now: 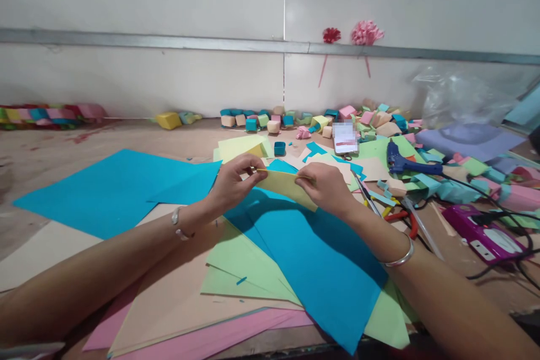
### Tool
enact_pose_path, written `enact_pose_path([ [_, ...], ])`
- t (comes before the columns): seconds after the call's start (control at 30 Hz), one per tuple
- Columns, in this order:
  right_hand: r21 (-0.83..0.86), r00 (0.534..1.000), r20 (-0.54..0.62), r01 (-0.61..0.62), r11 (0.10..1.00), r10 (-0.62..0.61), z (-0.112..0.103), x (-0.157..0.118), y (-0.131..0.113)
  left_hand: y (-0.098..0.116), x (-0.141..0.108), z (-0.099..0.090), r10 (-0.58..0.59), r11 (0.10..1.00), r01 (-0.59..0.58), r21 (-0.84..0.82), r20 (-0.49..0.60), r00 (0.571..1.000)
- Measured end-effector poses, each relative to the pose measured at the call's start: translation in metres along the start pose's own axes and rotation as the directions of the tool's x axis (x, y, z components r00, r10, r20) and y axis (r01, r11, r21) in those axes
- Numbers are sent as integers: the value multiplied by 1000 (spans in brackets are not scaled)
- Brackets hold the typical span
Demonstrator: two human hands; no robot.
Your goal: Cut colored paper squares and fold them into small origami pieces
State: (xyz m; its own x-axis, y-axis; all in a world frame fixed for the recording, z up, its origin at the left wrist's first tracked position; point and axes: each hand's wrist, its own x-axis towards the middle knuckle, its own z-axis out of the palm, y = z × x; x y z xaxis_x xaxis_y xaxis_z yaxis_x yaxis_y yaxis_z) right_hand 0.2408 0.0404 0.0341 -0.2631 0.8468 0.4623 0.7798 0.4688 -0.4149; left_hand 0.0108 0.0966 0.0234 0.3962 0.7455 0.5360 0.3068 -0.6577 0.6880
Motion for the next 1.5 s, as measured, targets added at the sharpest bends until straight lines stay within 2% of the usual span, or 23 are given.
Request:
enact_pose_path([
  [0.1,52,999,15,-42,998,42,-1,0,-4,-5,-1,4,-135,983,133,-127,-6,991],
  [0.23,190,979,47,-203,961,197,1,0,-2,-10,1,6,-194,946,197,-256,39,980],
  [0.33,352,943,99,-332,875,318,4,0,1,-10,2,6,-279,861,323,-393,166,946],
  [0.4,460,912,149,-406,790,382,7,-1,3,-9,2,5,-323,825,393,-405,233,917],
  [0.5,556,876,212,-472,684,433,12,-1,8,-9,1,5,-355,816,423,-393,235,905],
  [0.57,577,867,230,-487,656,441,14,-2,11,-11,1,5,-372,818,422,-390,199,906],
  [0.7,571,866,231,-490,659,444,15,-1,12,-14,1,6,-420,808,450,-381,163,893],
  [0.83,537,876,179,-469,701,449,12,0,7,-10,0,6,-465,758,517,-398,226,856],
  [0.9,522,880,161,-461,717,448,11,0,4,-7,1,5,-493,705,559,-436,264,829],
  [1.0,506,885,166,-456,732,436,11,0,4,-7,1,5,-513,621,599,-506,316,798],
  [1.07,506,883,187,-462,728,429,12,-1,5,-10,2,5,-504,590,602,-538,337,795],
  [1.3,557,860,272,-507,658,432,15,-3,14,-19,3,6,-477,545,582,-604,348,807],
  [1.5,614,799,366,-592,521,477,17,-1,14,-15,7,2,-444,526,566,-635,363,819],
])
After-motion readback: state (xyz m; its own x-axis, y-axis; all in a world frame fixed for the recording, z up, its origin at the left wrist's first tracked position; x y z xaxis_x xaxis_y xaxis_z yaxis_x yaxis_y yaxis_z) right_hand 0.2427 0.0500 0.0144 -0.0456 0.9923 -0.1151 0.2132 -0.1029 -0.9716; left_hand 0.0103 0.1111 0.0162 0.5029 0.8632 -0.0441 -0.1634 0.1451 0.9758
